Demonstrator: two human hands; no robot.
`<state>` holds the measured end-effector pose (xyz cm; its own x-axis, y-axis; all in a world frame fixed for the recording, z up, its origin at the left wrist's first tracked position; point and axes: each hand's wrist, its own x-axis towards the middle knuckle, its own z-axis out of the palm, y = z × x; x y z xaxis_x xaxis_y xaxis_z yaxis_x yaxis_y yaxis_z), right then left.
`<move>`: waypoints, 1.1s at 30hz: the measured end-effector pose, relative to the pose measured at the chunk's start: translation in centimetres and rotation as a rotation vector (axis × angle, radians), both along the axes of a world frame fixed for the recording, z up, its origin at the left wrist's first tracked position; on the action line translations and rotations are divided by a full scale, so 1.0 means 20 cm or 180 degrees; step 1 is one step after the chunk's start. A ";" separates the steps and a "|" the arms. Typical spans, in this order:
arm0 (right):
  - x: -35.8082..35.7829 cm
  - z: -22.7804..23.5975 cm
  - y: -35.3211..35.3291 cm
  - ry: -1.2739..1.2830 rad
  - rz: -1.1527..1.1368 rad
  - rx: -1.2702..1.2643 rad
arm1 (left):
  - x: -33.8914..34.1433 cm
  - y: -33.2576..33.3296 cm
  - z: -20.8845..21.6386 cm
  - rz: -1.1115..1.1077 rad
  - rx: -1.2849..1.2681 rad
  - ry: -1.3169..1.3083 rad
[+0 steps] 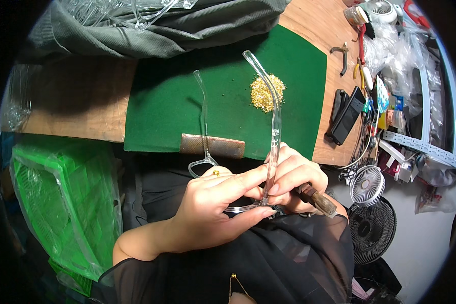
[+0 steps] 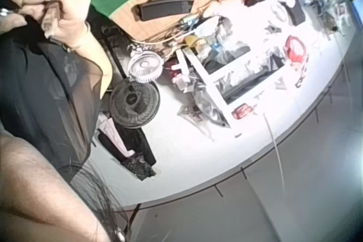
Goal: The person uses pliers to bend and adjust the arms of a clear eyeglass frame. They repeatedly grip the frame near the hinges and bend the arms outward and inward, then rotate the frame to work on different sections.
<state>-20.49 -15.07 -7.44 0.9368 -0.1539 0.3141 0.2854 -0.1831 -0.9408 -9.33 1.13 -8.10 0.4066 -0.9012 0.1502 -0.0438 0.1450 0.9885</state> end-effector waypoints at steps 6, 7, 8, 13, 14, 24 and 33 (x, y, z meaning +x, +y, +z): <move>-0.01 0.02 0.00 0.0021 -0.0077 0.0047 | 0.00 0.02 0.00 -0.0035 0.0078 0.0067; -0.05 0.02 -0.01 0.0093 -0.0200 0.0005 | 0.01 0.03 0.00 -0.0048 0.0083 0.0060; -0.08 0.05 -0.03 0.0327 -0.0323 -0.0305 | 0.02 0.02 0.02 -0.0110 0.0062 0.0053; -0.12 0.12 -0.08 0.1782 0.0408 -0.1316 | 0.04 0.02 0.01 -0.0261 0.0170 -0.0004; -0.12 0.13 -0.07 0.1943 0.0501 -0.1230 | 0.04 0.02 0.01 -0.0286 0.0155 -0.0039; -0.07 0.14 -0.08 0.1269 0.0657 -0.2337 | 0.04 0.01 0.02 -0.0331 -0.0014 -0.0439; -0.06 0.12 -0.09 0.0860 0.0580 -0.2638 | 0.04 0.00 0.04 -0.0337 -0.0023 -0.1087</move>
